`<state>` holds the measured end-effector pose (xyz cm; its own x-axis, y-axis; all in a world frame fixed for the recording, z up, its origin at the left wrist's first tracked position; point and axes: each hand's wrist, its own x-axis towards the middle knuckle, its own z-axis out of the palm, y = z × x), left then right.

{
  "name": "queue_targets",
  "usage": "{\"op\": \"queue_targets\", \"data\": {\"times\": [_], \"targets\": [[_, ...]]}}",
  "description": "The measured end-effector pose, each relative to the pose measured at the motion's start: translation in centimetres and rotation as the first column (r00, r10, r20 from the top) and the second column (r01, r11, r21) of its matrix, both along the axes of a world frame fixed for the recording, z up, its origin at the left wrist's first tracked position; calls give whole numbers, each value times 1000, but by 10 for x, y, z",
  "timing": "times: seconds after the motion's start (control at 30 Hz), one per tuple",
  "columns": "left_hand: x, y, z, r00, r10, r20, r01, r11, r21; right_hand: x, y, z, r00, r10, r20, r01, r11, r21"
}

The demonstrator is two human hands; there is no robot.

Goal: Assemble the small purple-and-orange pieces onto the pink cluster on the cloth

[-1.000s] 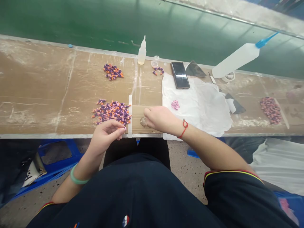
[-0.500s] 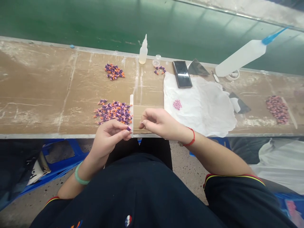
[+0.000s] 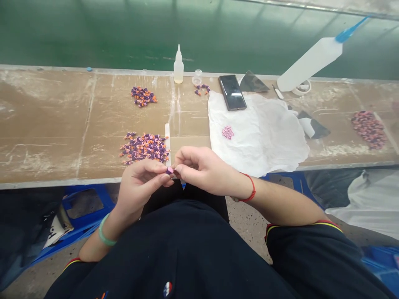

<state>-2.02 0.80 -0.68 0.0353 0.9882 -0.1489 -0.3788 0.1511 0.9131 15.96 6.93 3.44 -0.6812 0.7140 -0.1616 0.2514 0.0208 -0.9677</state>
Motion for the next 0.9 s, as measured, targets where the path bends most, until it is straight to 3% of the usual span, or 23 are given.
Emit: {"op": "queue_targets", "data": {"times": [0.57,0.9], "targets": [[8,1,0,998,-10,66,6,998,64,4,-10,1,1000,-9,17,3,956,294],[10,2,-5,989,16,146,-22,999,43,3,-12,-3,996,-23,86,-26,848,529]]}}
